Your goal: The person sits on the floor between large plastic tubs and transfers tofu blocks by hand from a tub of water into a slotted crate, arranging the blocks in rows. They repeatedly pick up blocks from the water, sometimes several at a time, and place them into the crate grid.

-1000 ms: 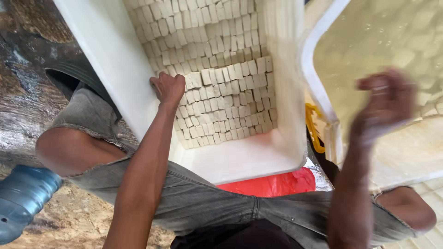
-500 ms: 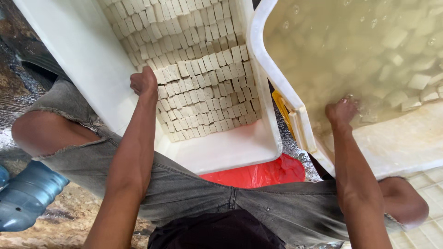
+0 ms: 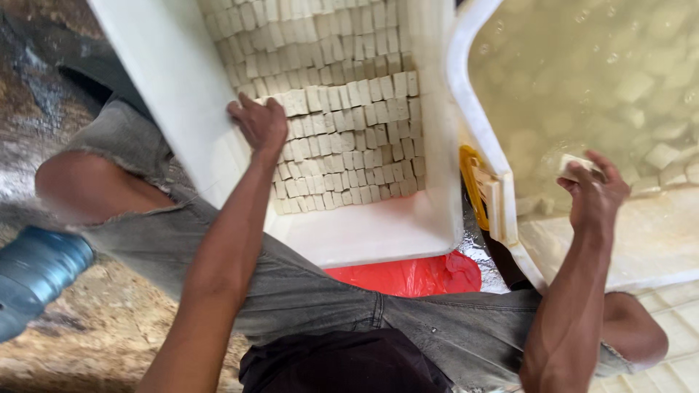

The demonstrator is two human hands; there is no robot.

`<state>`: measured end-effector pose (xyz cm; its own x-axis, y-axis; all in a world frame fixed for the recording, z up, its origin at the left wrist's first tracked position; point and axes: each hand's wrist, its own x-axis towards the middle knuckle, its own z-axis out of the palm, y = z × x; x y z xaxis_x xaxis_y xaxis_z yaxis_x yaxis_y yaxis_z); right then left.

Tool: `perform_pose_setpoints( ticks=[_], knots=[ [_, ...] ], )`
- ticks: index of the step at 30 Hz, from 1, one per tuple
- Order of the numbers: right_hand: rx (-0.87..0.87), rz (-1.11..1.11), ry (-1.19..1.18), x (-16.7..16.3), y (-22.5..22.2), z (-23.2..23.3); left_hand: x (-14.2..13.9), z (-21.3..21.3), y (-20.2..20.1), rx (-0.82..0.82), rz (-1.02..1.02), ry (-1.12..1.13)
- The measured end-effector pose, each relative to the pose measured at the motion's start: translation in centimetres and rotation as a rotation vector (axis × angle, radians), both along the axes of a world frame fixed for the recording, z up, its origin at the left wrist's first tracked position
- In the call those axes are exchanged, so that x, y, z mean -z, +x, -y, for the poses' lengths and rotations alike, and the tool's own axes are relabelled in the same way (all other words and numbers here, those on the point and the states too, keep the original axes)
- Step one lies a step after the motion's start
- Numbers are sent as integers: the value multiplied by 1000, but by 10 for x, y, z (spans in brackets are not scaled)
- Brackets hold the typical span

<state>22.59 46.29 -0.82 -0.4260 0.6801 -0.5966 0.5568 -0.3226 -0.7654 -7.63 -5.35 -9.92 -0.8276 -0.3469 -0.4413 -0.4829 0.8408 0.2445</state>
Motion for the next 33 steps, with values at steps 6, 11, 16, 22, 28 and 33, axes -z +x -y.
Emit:
perform_pose_setpoints(
  ticks=[6,11,16,22,28,33],
  knots=[
    [-179,-511,-273,-120,-111,106,-11,-23,15,37,-267,24],
    [-665,-108,-315,-99,-265,281,-40,-20,-10,-209,-204,58],
    [-1004,-129,-56,6,-384,435,-47,-27,-15,-68,-298,-6],
    [-1524,213,333,38,-416,518,-37,-23,-13,-60,-301,32],
    [-1808,230,543,27,-422,534,-42,-20,5,104,-319,133],
    [-1658,139,401,30,-411,524,-35,-26,18,205,-316,160]
  ],
)
